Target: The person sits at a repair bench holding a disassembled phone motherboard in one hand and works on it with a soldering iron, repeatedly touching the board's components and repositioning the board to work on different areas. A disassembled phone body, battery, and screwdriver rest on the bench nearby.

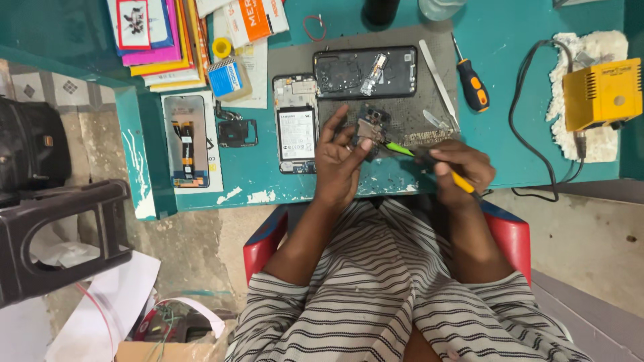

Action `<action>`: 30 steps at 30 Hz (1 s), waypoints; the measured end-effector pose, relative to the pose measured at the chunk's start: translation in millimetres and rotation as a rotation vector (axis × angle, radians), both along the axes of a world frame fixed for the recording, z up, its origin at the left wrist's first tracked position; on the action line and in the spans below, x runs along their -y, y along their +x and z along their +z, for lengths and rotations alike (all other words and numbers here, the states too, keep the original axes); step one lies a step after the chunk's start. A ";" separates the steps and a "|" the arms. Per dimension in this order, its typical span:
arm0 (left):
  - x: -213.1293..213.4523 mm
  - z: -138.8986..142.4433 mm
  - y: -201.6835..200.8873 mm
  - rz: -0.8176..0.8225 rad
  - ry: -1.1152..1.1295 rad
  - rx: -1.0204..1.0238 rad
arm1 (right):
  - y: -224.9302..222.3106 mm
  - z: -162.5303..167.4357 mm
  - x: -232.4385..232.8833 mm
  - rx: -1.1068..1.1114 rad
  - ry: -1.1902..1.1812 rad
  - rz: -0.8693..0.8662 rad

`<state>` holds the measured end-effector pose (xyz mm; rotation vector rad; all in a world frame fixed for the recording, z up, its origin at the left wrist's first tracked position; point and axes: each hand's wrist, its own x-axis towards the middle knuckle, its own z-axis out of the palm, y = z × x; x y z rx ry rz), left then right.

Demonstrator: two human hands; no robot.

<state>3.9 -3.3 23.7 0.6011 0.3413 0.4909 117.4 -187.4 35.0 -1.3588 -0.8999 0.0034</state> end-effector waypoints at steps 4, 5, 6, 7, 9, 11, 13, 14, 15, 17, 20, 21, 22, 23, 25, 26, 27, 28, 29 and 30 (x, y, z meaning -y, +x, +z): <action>-1.2 3.2 1.0 -0.004 -0.031 -0.002 | -5.4 -10.2 4.4 -0.218 0.200 -0.045; -1.2 3.1 1.4 0.004 -0.028 -0.016 | -5.9 -11.8 5.6 -0.218 0.189 -0.062; -1.1 2.7 1.7 0.011 -0.024 -0.030 | -6.3 -13.1 6.9 -0.218 0.178 -0.080; -1.2 2.1 1.2 0.010 -0.006 -0.039 | -6.0 -14.1 7.3 -0.195 0.154 -0.068; 0.3 0.3 1.4 0.008 0.032 -0.055 | -3.4 -14.6 8.8 -0.146 0.108 -0.044; 0.6 -1.6 0.6 0.018 0.062 -0.059 | -3.7 -14.5 9.2 -0.145 0.086 -0.035; 1.8 -3.1 1.0 0.023 0.076 -0.063 | -3.6 -13.9 9.7 -0.149 0.080 -0.038; 1.7 -3.5 1.1 0.022 0.076 -0.066 | -3.8 -14.1 8.9 -0.155 0.086 -0.045; 1.4 -3.5 0.4 0.022 0.075 -0.071 | -4.7 -14.1 8.3 -0.162 0.090 -0.051; 1.8 -2.7 0.9 0.032 0.039 -0.059 | -4.6 -13.5 9.3 -0.158 0.079 -0.053; 0.0 0.1 0.5 0.030 -0.095 0.032 | -5.5 -13.3 10.5 -0.183 0.079 -0.057; -0.8 1.1 0.3 0.025 -0.153 0.076 | -5.7 -13.3 10.7 -0.195 0.083 -0.059; -1.0 2.1 -0.6 0.016 -0.118 0.088 | -6.2 -13.4 11.0 -0.201 0.083 -0.064; -1.4 3.0 -2.0 0.007 -0.084 0.099 | -6.9 -13.7 10.6 -0.206 0.084 -0.070; 0.3 4.2 -3.6 -0.014 0.019 0.091 | -7.0 -13.7 11.2 -0.215 0.083 -0.072; 1.3 4.5 -4.4 -0.025 0.087 0.071 | -7.1 -13.7 11.3 -0.218 0.081 -0.070; 1.6 4.9 -5.3 -0.038 0.156 0.053 | -7.2 -13.8 10.7 -0.220 0.078 -0.067; 3.2 5.3 -5.7 -0.049 0.198 0.036 | -7.0 -13.4 11.4 -0.220 0.076 -0.069; 3.9 6.0 -6.6 -0.060 0.240 0.018 | -7.2 -13.1 11.4 -0.219 0.073 -0.070; 4.2 6.9 -7.0 -0.071 0.283 0.001 | -7.1 -12.9 11.2 -0.218 0.072 -0.072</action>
